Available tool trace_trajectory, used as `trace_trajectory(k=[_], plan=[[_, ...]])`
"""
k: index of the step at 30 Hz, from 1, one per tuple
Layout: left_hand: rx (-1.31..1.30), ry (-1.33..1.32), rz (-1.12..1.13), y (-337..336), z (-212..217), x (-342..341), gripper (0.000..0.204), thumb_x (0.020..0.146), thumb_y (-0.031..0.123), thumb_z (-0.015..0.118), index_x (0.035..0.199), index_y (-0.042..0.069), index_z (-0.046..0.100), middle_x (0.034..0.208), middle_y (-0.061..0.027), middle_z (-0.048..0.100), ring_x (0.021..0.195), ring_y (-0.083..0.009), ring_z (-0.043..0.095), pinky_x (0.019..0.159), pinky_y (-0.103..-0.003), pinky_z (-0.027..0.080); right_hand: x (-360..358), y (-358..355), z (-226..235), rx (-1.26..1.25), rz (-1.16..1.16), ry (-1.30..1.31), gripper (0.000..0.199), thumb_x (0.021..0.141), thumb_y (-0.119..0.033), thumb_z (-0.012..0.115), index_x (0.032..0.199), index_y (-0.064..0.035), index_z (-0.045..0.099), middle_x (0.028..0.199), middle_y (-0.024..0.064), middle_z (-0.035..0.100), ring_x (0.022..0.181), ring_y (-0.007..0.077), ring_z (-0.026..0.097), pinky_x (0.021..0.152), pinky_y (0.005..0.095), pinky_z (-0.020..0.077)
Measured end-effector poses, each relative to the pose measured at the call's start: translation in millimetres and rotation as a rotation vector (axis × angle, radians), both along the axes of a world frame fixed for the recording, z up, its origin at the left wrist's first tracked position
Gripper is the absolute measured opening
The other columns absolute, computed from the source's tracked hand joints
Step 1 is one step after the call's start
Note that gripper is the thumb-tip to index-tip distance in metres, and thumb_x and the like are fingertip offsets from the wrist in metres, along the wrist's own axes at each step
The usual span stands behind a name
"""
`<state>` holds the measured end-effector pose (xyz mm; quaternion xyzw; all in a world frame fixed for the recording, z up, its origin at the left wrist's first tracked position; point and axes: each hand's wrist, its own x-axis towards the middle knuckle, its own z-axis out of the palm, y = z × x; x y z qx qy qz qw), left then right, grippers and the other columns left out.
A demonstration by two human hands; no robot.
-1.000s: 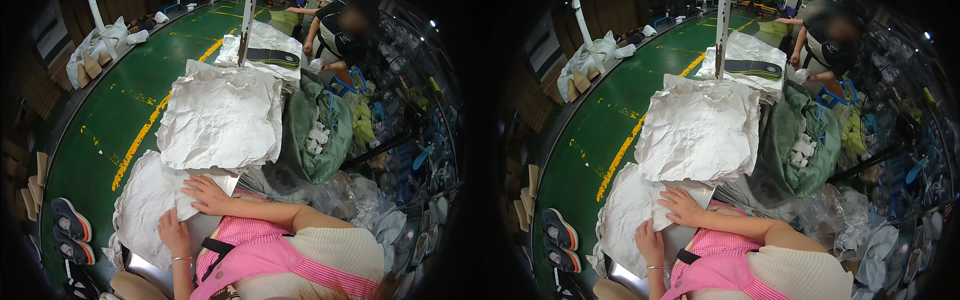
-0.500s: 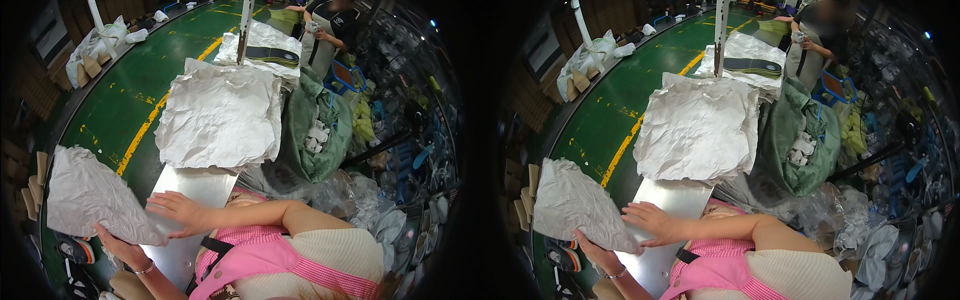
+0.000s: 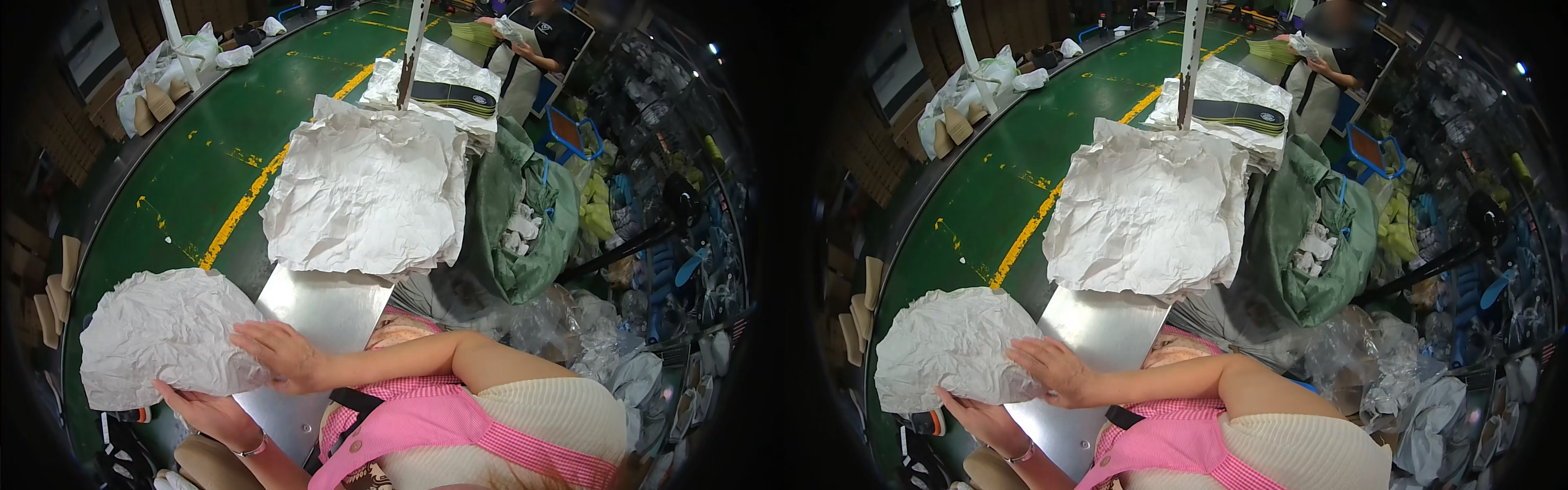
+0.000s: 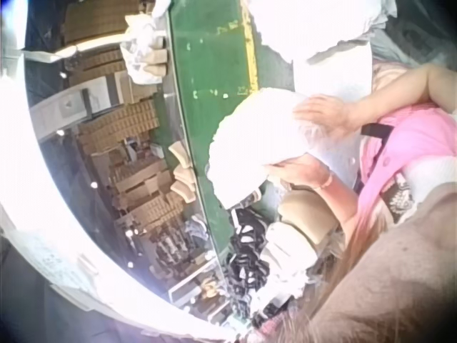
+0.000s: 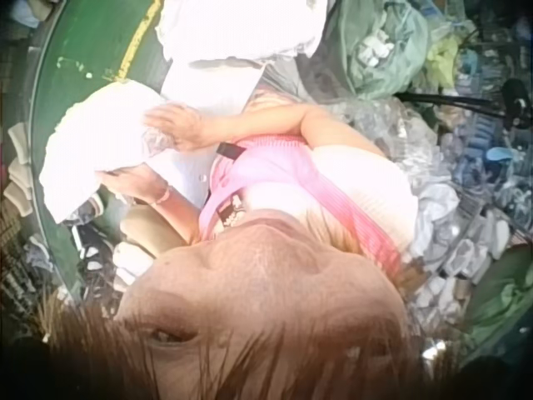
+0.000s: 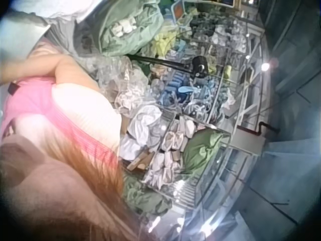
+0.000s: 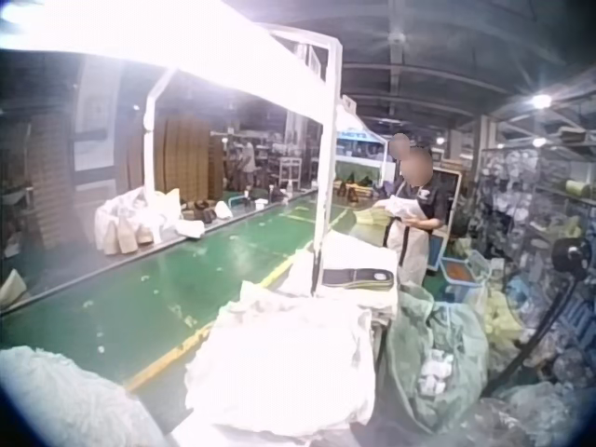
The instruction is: The person repeatedly picks up crumpled white paper sheets from a pile, unfolds them, smooths them flat on a metal table, and stacks them. The person handles the paper by hand without using tools.
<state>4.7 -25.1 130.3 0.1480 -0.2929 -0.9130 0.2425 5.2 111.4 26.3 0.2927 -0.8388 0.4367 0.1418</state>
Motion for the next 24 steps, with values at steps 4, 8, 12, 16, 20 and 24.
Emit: trace_trajectory(k=[4, 8, 12, 16, 20, 24], plan=[[0.034, 0.062, -0.052, -4, -4, 6, 0.058, 0.106, 0.033, 0.045, 0.148, -0.005, 0.034, 0.152, -0.0143, 0.04, 0.138, -0.0255, 0.039, 0.118, -0.039, 0.028, -13, -1, -15, -0.152, -0.042, 0.011, 0.084, 0.067, 0.002, 0.066, 0.147, -0.0086, 0.042, 0.145, 0.0159, 0.047, 0.128, 0.0352, 0.05, 0.106, 0.0446, 0.0412], [-0.034, 0.038, -0.021, -5, -5, 7, 0.056, 0.106, 0.032, 0.047, 0.147, -0.005, 0.035, 0.151, -0.0153, 0.04, 0.138, -0.025, 0.04, 0.118, -0.039, 0.029, -23, 1, -13, -0.226, 0.014, 0.014, 0.082, 0.067, 0.01, 0.056, 0.146, -0.0073, 0.043, 0.143, 0.0168, 0.049, 0.126, 0.0357, 0.051, 0.103, 0.0422, 0.0451], [-0.074, 0.037, -0.059, -27, 0, -3, 0.052, 0.105, 0.029, 0.049, 0.144, -0.004, 0.039, 0.148, -0.0149, 0.044, 0.135, -0.024, 0.044, 0.116, -0.038, 0.032, -35, 1, -3, -0.226, 0.047, -0.019, 0.083, 0.067, 0.012, 0.052, 0.147, -0.0083, 0.042, 0.144, 0.0164, 0.047, 0.128, 0.0362, 0.05, 0.104, 0.0406, 0.0466], [-0.27, 0.143, -0.203, -53, 9, -30, 0.042, 0.105, 0.025, 0.049, 0.138, 0.0, 0.048, 0.141, -0.0117, 0.052, 0.129, -0.0192, 0.05, 0.112, -0.038, 0.038, -78, 24, 28, -0.269, 0.027, 0.173, 0.071, 0.074, 0.013, 0.051, 0.143, -0.0028, 0.046, 0.142, 0.0188, 0.051, 0.134, 0.0358, 0.048, 0.112, 0.0408, 0.0392], [-0.549, 0.273, -0.358, -14, 66, -59, 0.037, 0.103, 0.029, 0.054, 0.13, 0.005, 0.056, 0.127, -0.0065, 0.061, 0.117, -0.0168, 0.056, 0.102, -0.039, 0.042, -118, 75, 89, -0.335, -0.085, 0.411, 0.06, 0.076, 0.012, 0.052, 0.134, -0.0037, 0.056, 0.132, 0.0171, 0.059, 0.128, 0.0349, 0.053, 0.107, 0.0403, 0.0434], [-0.526, 0.556, -0.617, 12, 90, -103, 0.029, 0.104, 0.023, 0.049, 0.122, 0.002, 0.06, 0.114, -0.0063, 0.063, 0.113, -0.0199, 0.059, 0.109, -0.049, 0.042, -126, 147, 150, -0.178, -0.298, 0.587, 0.067, 0.071, 0.016, 0.046, 0.133, -0.0055, 0.058, 0.133, 0.0149, 0.06, 0.129, 0.0325, 0.054, 0.109, 0.0389, 0.042]])
